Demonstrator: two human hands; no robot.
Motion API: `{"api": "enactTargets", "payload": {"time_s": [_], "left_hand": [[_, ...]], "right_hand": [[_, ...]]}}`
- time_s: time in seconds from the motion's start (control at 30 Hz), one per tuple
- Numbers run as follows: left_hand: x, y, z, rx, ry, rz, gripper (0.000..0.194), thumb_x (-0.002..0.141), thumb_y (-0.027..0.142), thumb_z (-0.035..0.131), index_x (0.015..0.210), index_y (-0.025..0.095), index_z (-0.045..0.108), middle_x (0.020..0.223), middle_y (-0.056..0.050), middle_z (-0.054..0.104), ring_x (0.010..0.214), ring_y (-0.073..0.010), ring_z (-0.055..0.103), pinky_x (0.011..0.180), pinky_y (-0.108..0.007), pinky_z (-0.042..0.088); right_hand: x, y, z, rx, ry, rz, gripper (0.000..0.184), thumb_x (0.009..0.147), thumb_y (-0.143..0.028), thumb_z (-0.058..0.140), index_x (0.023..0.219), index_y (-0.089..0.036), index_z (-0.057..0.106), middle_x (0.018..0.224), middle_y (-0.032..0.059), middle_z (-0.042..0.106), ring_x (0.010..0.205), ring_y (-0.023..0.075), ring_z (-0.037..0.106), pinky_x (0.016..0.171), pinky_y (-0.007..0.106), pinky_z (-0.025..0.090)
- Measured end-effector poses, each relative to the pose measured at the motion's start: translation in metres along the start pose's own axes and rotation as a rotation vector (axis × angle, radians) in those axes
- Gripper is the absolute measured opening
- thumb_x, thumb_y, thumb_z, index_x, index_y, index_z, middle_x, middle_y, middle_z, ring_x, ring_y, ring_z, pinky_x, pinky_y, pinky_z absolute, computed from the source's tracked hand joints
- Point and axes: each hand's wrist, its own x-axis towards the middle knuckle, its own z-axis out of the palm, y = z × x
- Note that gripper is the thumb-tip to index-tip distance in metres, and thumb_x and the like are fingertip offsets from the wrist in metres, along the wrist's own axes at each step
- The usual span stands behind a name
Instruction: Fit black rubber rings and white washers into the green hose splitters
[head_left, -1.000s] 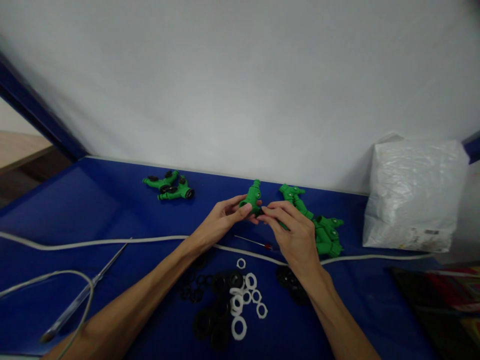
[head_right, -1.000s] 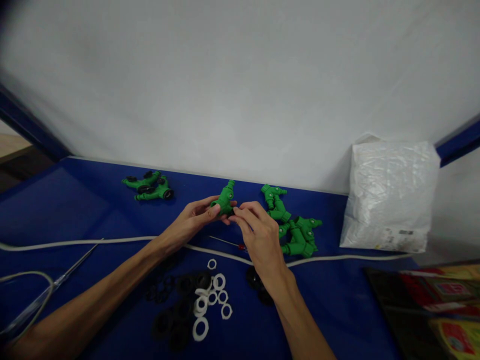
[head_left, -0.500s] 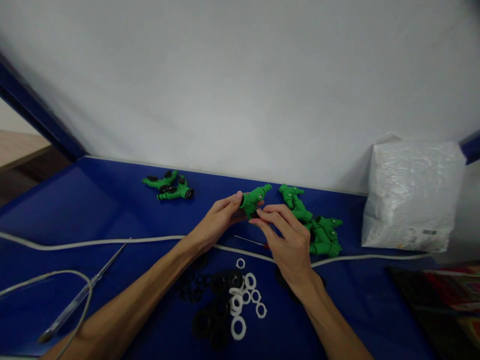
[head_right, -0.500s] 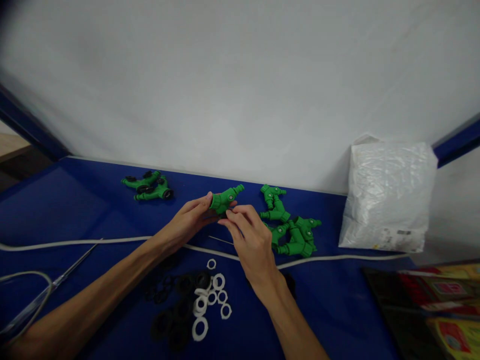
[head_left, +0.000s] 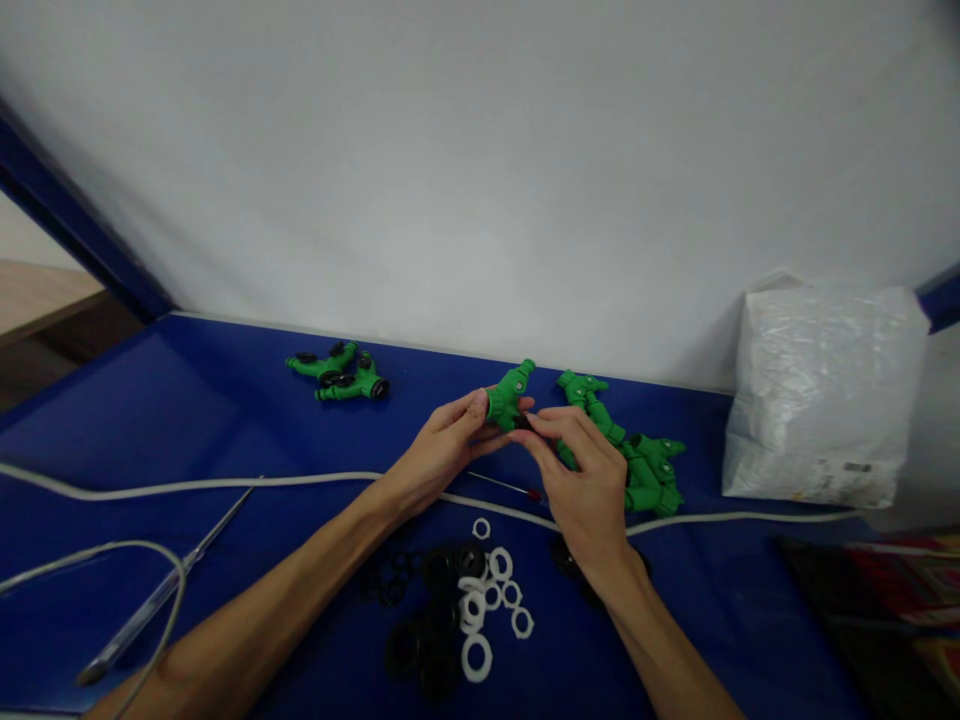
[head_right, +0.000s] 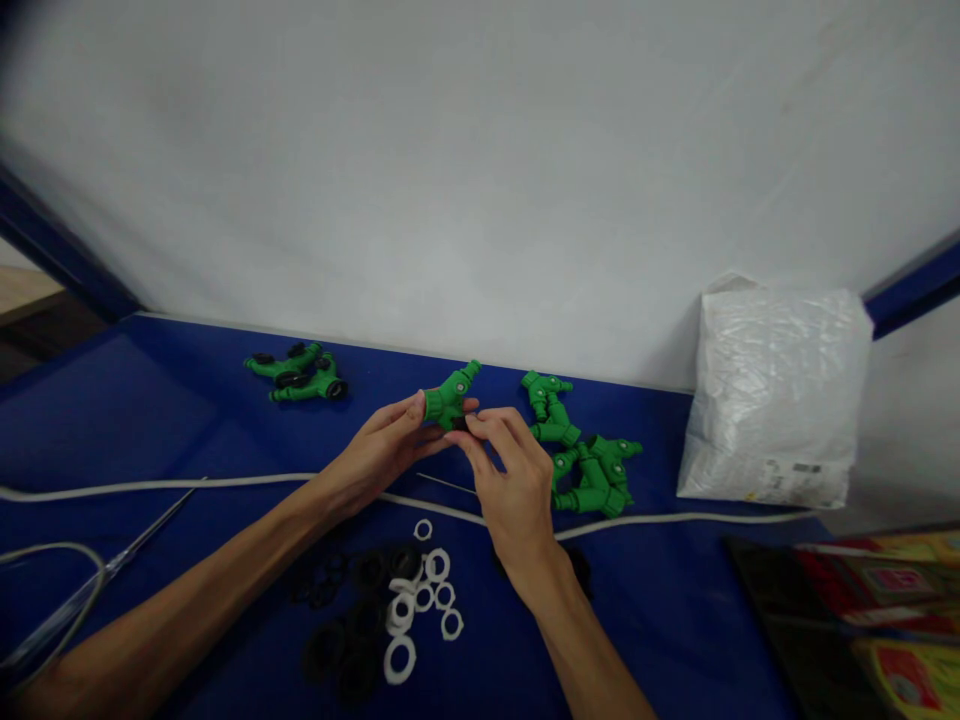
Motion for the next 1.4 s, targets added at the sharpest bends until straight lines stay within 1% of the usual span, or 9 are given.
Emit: {"api": "enactTargets", "payload": {"time_s": [0.33, 0.43, 0.6, 0.7, 0.83, 1.1, 1.23, 1.33, 1.4], "left_hand": [[0.002, 0.001, -0.003, 0.009, 0.071, -0.076, 0.040, 0.086, 0.050, 0.071, 0.103, 0.014, 0.076, 0.114, -0.014, 0.076, 0.097, -0.0250, 0.075, 0.101, -0.046, 0.053], [0.003, 0.000, -0.004, 0.024, 0.065, -0.069, 0.041, 0.086, 0.051, 0.071, 0.102, 0.014, 0.077, 0.113, -0.014, 0.076, 0.096, -0.0244, 0.074, 0.100, -0.044, 0.054], [0.003, 0.000, -0.005, 0.077, 0.053, -0.049, 0.044, 0.088, 0.054, 0.068, 0.107, 0.015, 0.077, 0.118, -0.014, 0.075, 0.100, -0.0256, 0.073, 0.097, -0.042, 0.055], [0.002, 0.001, -0.004, 0.103, 0.049, -0.027, 0.046, 0.088, 0.054, 0.067, 0.112, 0.016, 0.076, 0.122, -0.015, 0.073, 0.102, -0.0258, 0.073, 0.097, -0.042, 0.054], [0.001, 0.004, -0.002, 0.132, 0.033, -0.005, 0.048, 0.090, 0.053, 0.065, 0.121, 0.018, 0.074, 0.127, -0.015, 0.071, 0.108, -0.0267, 0.071, 0.097, -0.040, 0.053], [-0.002, 0.006, 0.000, 0.167, 0.070, 0.035, 0.053, 0.087, 0.050, 0.070, 0.131, 0.020, 0.069, 0.126, -0.015, 0.072, 0.112, -0.0277, 0.069, 0.099, -0.041, 0.052], [-0.003, 0.006, 0.000, 0.201, 0.084, 0.043, 0.055, 0.084, 0.050, 0.073, 0.131, 0.020, 0.069, 0.126, -0.015, 0.071, 0.114, -0.0290, 0.068, 0.099, -0.041, 0.052], [-0.003, 0.006, -0.001, 0.221, 0.096, 0.033, 0.055, 0.084, 0.050, 0.073, 0.129, 0.019, 0.070, 0.125, -0.014, 0.072, 0.113, -0.0283, 0.068, 0.097, -0.040, 0.054], [-0.002, 0.005, -0.003, 0.232, 0.089, 0.020, 0.052, 0.086, 0.050, 0.071, 0.129, 0.021, 0.071, 0.122, -0.013, 0.074, 0.109, -0.0265, 0.069, 0.095, -0.039, 0.055]], "right_hand": [[0.003, 0.005, -0.003, 0.145, -0.095, 0.084, 0.017, 0.090, -0.009, 0.066, 0.094, -0.025, 0.071, 0.098, 0.0041, 0.071, 0.093, 0.0178, 0.070, 0.084, 0.033, 0.058], [0.002, 0.009, -0.003, 0.209, -0.099, 0.135, 0.011, 0.089, -0.014, 0.069, 0.091, -0.024, 0.072, 0.098, 0.0045, 0.073, 0.093, 0.0185, 0.071, 0.084, 0.034, 0.058], [-0.001, 0.016, -0.001, 0.342, -0.089, 0.294, 0.005, 0.086, -0.022, 0.075, 0.090, -0.023, 0.073, 0.100, 0.0050, 0.075, 0.098, 0.0205, 0.071, 0.089, 0.035, 0.057], [-0.001, 0.016, 0.000, 0.363, -0.070, 0.332, 0.007, 0.085, -0.026, 0.076, 0.088, -0.021, 0.072, 0.099, 0.0051, 0.073, 0.095, 0.0200, 0.071, 0.084, 0.034, 0.058], [0.001, 0.012, 0.000, 0.299, -0.063, 0.355, 0.013, 0.085, -0.031, 0.076, 0.082, -0.020, 0.069, 0.091, 0.0039, 0.071, 0.085, 0.0182, 0.068, 0.077, 0.031, 0.057], [0.004, 0.009, 0.000, 0.375, -0.055, 0.420, 0.013, 0.081, -0.030, 0.078, 0.078, -0.021, 0.069, 0.085, 0.0027, 0.072, 0.082, 0.0187, 0.069, 0.071, 0.030, 0.057], [0.002, 0.012, -0.001, 0.322, -0.067, 0.370, 0.010, 0.081, -0.027, 0.078, 0.081, -0.021, 0.070, 0.088, 0.0031, 0.071, 0.083, 0.0191, 0.069, 0.076, 0.033, 0.058], [0.002, 0.012, -0.003, 0.208, -0.082, 0.230, 0.004, 0.085, -0.019, 0.074, 0.084, -0.022, 0.072, 0.092, 0.0035, 0.072, 0.086, 0.0186, 0.070, 0.081, 0.033, 0.058], [0.002, 0.011, -0.004, 0.141, -0.101, 0.127, 0.010, 0.088, -0.014, 0.070, 0.088, -0.023, 0.073, 0.095, 0.0038, 0.073, 0.087, 0.0178, 0.070, 0.082, 0.032, 0.058]]}}
